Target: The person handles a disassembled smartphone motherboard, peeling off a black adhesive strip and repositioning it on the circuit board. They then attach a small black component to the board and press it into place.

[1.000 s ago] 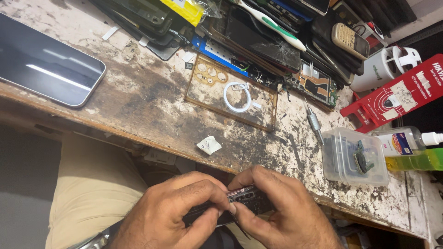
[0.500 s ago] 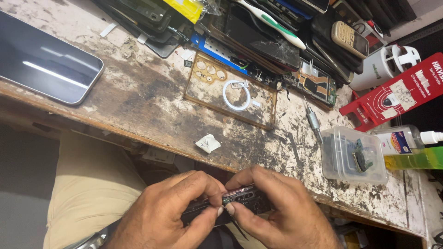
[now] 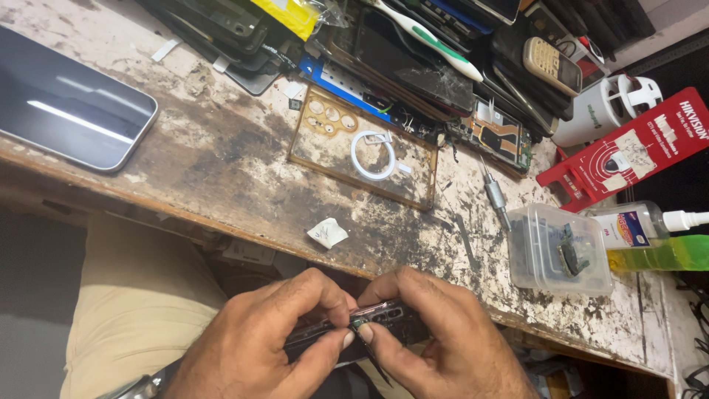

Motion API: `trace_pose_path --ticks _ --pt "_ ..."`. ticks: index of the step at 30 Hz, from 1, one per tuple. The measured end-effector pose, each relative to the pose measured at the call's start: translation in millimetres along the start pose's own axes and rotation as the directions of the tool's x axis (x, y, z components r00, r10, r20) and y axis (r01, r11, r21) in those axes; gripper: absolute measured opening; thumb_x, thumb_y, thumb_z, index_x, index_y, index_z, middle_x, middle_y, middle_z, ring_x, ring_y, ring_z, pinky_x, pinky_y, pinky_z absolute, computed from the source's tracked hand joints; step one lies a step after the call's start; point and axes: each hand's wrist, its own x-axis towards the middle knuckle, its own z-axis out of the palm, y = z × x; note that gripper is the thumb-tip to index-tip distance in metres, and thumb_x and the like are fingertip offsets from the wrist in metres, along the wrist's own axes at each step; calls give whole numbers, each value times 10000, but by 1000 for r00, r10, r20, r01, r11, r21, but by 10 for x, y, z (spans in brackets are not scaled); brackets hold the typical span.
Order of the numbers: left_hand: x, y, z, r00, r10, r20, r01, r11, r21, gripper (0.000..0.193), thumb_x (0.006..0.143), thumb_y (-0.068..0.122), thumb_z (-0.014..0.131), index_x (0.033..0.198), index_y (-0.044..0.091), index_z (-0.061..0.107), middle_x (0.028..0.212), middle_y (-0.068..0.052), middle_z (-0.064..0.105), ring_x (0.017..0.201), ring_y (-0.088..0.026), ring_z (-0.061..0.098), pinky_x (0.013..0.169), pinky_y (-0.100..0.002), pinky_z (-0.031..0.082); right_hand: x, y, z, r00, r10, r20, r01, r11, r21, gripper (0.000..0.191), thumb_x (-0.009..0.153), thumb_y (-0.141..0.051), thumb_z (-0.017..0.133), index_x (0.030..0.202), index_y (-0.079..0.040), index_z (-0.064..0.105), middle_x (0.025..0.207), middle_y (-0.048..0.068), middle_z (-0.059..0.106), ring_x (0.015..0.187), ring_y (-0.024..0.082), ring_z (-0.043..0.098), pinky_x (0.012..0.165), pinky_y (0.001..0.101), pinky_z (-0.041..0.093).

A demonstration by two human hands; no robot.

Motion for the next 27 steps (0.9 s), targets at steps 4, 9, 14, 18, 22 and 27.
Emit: trace_pose_path --ticks 4,9,14,18,22,27 --pt "19 1 -6 999 -45 15 45 998 51 194 852 170 758 1007 99 666 938 -49 776 951 -186 747 804 -322 593 2 18 -10 1000 -14 3 14 999 -33 228 908 -155 759 1081 -19 699 965 79 747 919 175 745 782 310 603" --pt "40 15 -38 999 44 19 -44 999 24 200 870 132 734 1069 114 722 1003 -58 774 983 -188 735 826 -316 586 7 52 -61 1000 19 5 -19 996 87 340 904 -210 774 1178 -33 679 1026 77 777 950 147 790 821 311 635" --pt "54 -2 -41 991 132 38 -132 991 -6 187 854 49 724 1030 105 753 1099 -63 766 1065 -193 720 877 -313 599 -65 27 -113 1000 -14 -1 14 991 132 399 910 -213 771 1235 -22 640 1107 100 757 1051 174 772 890 324 624" --pt "29 -29 -51 987 141 73 -139 990 -26 180 844 28 706 1002 104 746 1131 -74 749 1073 -198 714 867 -310 599 -70 25 -74 1000 0 1 0 991 135 405 909 -231 773 1231 -22 643 1103 96 764 1035 169 781 867 319 634" --pt "7 -42 -43 990 129 61 -128 992 -24 175 841 28 704 989 111 745 1133 -76 750 1070 -196 720 865 -307 604 -80 28 -36 999 30 -13 -28 989 142 403 896 -244 780 1210 -26 653 1055 82 780 972 161 803 822 310 643" --pt "3 -30 -47 988 138 62 -138 990 -3 191 832 20 704 991 114 751 1134 -79 757 1086 -203 719 889 -314 602 -64 66 11 997 -56 -57 63 990 126 361 910 -218 770 1174 -7 644 1043 101 768 975 187 797 821 317 637"
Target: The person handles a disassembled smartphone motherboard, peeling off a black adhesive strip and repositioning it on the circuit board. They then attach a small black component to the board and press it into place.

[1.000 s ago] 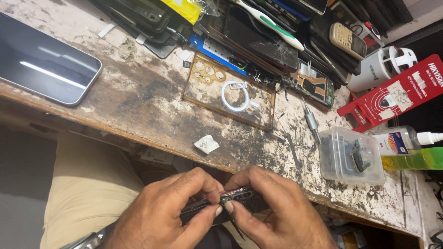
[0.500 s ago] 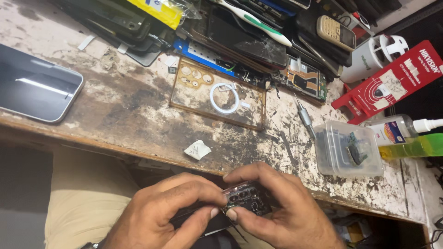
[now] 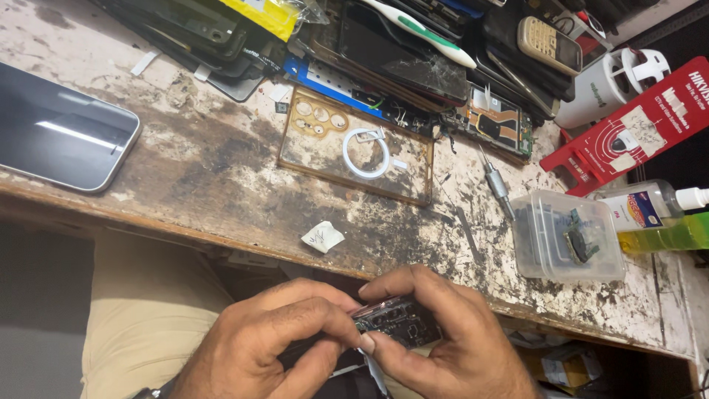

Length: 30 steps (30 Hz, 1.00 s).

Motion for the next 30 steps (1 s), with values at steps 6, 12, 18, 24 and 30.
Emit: trace_pose_path --ticks 6,12,18,24,30 --pt "21 36 -5 1000 4 21 -4 1000 -19 204 847 34 708 1028 122 748 1100 -66 747 1073 -195 717 888 -305 593 -40 20 34 993 -116 -20 113 986 -124 277 935 -176 731 1131 6 658 1049 123 760 1017 207 782 850 335 616" --pt "28 29 10 996 -84 37 85 996 -35 180 864 72 731 1040 94 707 1042 -48 754 1050 -180 726 894 -298 591 -38 25 43 1000 -10 -10 8 987 -159 260 908 -134 746 1122 0 685 1032 106 777 1004 217 748 836 335 630" --pt "15 -62 52 996 22 -84 -22 1000 2 167 852 37 725 1017 65 725 1082 -62 752 1068 -186 717 902 -313 586 -109 46 79 973 -84 -215 80 996 -25 277 931 -150 725 1160 -1 684 1186 180 728 1158 306 713 976 431 559" --pt "36 -265 287 935 -253 -248 150 916 -371 275 846 11 815 1099 71 725 1155 -86 717 1049 -165 781 749 -314 667 -205 159 113 866 -219 -449 202 975 -87 396 771 -139 854 1107 14 710 1480 314 554 1164 298 636 1046 408 457" --pt "-73 -355 294 908 -419 -12 369 814 -448 673 819 -20 829 1420 131 567 1145 -94 656 943 -125 723 782 -281 614 -363 339 359 852 40 -522 104 965 242 210 768 119 784 932 24 694 1478 357 508 1383 296 588 1077 453 527"
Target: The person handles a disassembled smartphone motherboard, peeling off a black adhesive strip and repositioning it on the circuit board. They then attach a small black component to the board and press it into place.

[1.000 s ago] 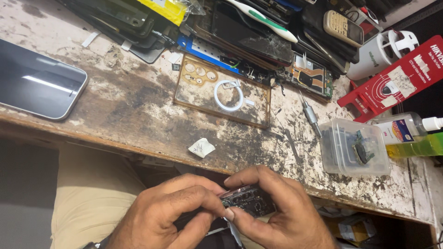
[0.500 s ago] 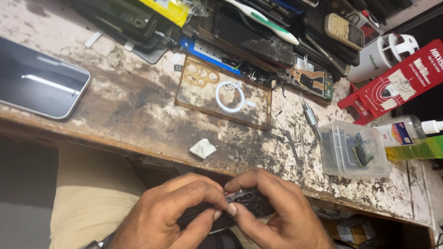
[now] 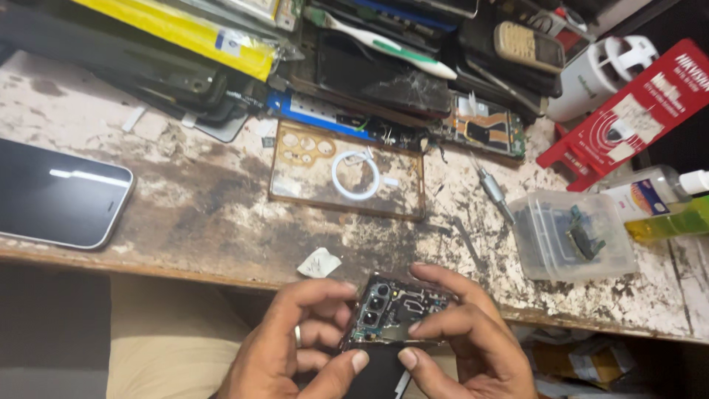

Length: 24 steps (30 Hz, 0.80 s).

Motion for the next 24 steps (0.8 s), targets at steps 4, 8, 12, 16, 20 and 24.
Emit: trace_pose_path --ticks 4,8,12,16,20,24 --pt "-43 170 -118 987 -101 124 91 992 89 684 839 39 774 1471 160 542 1159 -61 612 952 -94 703 781 -264 618 -66 54 -4 998 -14 63 14 1000 9 205 777 128 797 925 14 714 1551 377 463 1041 224 719 973 386 551" --pt "-34 379 -142 982 -74 174 55 992 113 562 910 109 704 1459 89 584 1171 -92 701 914 -81 705 769 -241 584 -84 13 54 998 -62 28 60 996 66 206 773 123 774 912 -1 686 1510 396 433 1181 266 693 1005 382 547" --pt "44 494 -147 978 -35 205 -2 985 175 435 947 169 662 1354 19 628 1056 -52 779 853 -21 723 731 -191 581 -89 -40 70 995 -97 -1 96 992 84 185 783 121 747 904 1 676 1495 414 420 1222 259 686 992 371 562" --pt "71 543 -150 953 -254 165 204 941 269 375 940 178 680 1275 16 724 835 -18 712 655 -15 609 571 -202 495 -109 -81 56 999 -24 -35 23 999 -37 168 804 108 776 925 10 714 1543 392 453 775 59 672 697 249 573" --pt "99 603 -155 941 -228 250 162 953 257 340 938 176 692 1228 0 715 816 9 736 659 15 628 557 -175 510 -134 -114 84 998 -47 -30 46 999 -26 140 814 101 744 903 4 699 1529 410 466 874 91 730 742 257 594" --pt "128 743 -197 887 -371 275 270 900 341 268 922 184 720 1124 16 770 742 -8 695 605 -12 564 512 -195 447 -140 -118 77 995 -94 19 94 996 3 143 822 97 742 926 6 703 1506 406 482 892 104 740 785 276 597"
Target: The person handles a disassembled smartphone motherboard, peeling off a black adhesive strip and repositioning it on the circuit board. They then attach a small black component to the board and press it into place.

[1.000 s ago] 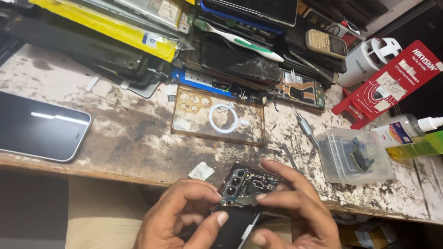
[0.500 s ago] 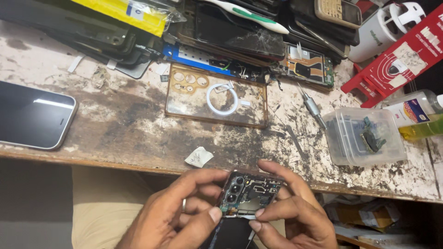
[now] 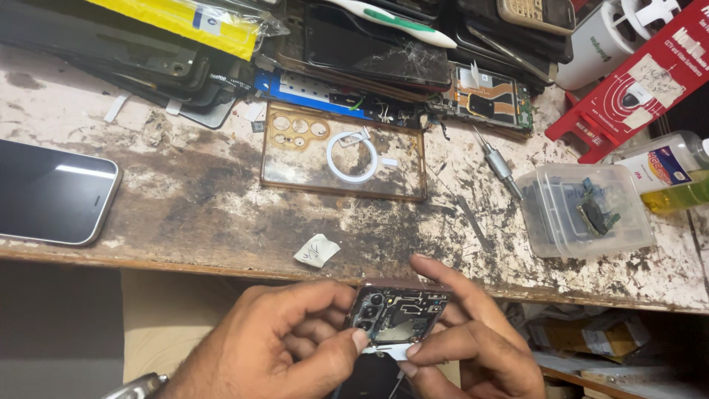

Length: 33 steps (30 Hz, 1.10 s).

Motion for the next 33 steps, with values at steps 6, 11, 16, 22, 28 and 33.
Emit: trace_pose_path --ticks 6,11,16,22,28,33 --pt "-2 234 -47 997 12 74 -19 996 93 241 889 196 744 1065 33 755 736 22 733 666 14 667 573 -172 569 -9 59 -24 999 38 39 -37 999 -10 187 809 75 790 966 -7 728 1286 356 651 956 186 773 868 346 606" --pt "2 321 -70 983 -158 93 144 980 139 271 860 196 706 1069 31 757 708 22 698 629 -9 623 556 -191 535 4 19 11 999 12 48 -12 1000 -7 189 796 92 767 946 -8 710 1342 384 568 1215 315 671 1020 452 559" --pt "-6 277 -101 980 -131 151 125 991 47 345 898 177 700 1203 22 742 752 10 692 648 -18 621 567 -197 530 23 -46 79 998 62 -13 -62 997 45 162 814 96 768 925 -8 712 1489 405 494 1052 301 733 997 439 606" --pt "-20 269 -117 979 -165 118 154 984 94 339 865 158 685 1168 15 741 731 18 702 617 -20 608 535 -203 511 -5 -58 136 994 104 -28 -103 993 53 132 833 91 770 868 -21 707 1489 378 475 1213 380 724 928 379 637" --pt "-4 363 -115 974 -204 98 182 964 192 277 879 194 729 1123 67 763 668 64 639 574 -1 568 518 -185 488 15 -55 108 996 87 20 -89 991 105 137 805 108 764 882 2 722 1511 380 476 1292 405 659 1007 434 576" --pt "20 376 -131 958 -282 52 260 932 254 223 874 196 719 968 -2 757 589 39 542 505 -27 480 467 -214 417 0 -38 105 994 106 23 -108 987 121 146 795 114 762 895 7 745 1533 378 487 1357 423 627 1103 501 532"
